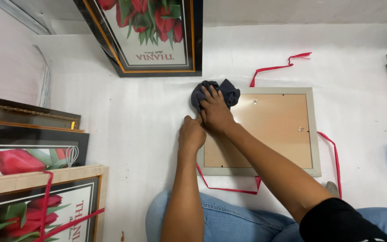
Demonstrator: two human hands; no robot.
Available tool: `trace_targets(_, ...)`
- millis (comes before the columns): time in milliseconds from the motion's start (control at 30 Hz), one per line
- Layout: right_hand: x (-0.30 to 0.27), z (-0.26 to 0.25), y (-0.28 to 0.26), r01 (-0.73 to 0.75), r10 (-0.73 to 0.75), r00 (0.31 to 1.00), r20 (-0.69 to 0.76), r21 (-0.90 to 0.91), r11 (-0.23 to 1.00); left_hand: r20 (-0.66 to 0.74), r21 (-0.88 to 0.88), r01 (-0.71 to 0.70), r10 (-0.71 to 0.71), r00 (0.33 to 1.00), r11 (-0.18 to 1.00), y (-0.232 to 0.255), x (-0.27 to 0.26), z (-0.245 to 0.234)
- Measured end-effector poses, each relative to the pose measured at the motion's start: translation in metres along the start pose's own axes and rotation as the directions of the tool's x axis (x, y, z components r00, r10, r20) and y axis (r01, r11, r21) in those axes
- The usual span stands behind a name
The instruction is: Cleaning the glass of picture frames using a cloth and spray cleaner
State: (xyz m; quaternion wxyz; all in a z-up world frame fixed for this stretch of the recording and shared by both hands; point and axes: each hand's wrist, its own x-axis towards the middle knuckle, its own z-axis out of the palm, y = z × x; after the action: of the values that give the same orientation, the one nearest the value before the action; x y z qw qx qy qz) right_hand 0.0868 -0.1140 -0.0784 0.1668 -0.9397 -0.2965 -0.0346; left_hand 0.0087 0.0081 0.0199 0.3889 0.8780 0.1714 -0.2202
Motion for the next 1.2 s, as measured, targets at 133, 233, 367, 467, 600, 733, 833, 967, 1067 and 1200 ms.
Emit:
trace_targets(133,-0.02,-0.004,0.014,0.043,-0.042,0.996,0.08,-0.005,0.999,-0.015,-0.069,0.025,-0.026,1.0,0.997,-0.009,0.007,0.004)
trace_targets(233,-0.065,-0.017,0.002,0.047,-0.046,0.991,0.126,-0.005,0.999,-0.013,0.035,-0.034,0.035,0.999,0.999,-0.013,0.007,0.005)
trace_targets(367,-0.137,-0.031,-0.027,0.102,-0.111,0.975,0.191,0.056,0.993,0.019,0.137,-0.079,0.077,0.997,0.987,-0.002,-0.002,0.001)
trace_targets(467,-0.182,-0.061,-0.038,0.116,-0.141,0.932,0.333,0.095,0.989,0.021,0.204,-0.093,0.091,0.996,0.975,-0.004,0.001,0.005)
trace_targets(600,-0.23,-0.081,0.008,0.02,0.012,0.832,0.554,-0.053,0.998,-0.006,0.187,-0.09,0.093,0.996,0.978,0.0,-0.003,0.005)
trace_targets(733,-0.265,-0.112,0.071,-0.143,0.253,0.737,0.627,-0.22,0.965,-0.003,0.191,-0.09,0.093,0.996,0.977,-0.008,-0.002,0.01)
trace_targets(833,-0.285,-0.094,0.129,-0.348,0.456,0.7,0.549,-0.296,0.89,-0.018,0.126,-0.081,0.084,0.996,0.989,-0.016,0.006,0.014)
trace_targets(967,-0.257,-0.088,0.106,-0.434,0.518,0.746,0.419,-0.285,0.855,0.001,0.181,-0.096,0.097,0.995,0.979,-0.025,0.014,0.017)
trace_targets(1067,-0.216,-0.105,0.025,-0.494,0.562,0.712,0.421,-0.267,0.827,0.004,0.187,-0.103,0.104,0.995,0.977,-0.02,0.022,0.022)
trace_targets(1200,-0.192,-0.098,-0.061,-0.184,0.233,0.848,0.476,-0.149,0.972,0.034,0.178,-0.091,0.086,0.996,0.98,-0.013,0.012,0.014)
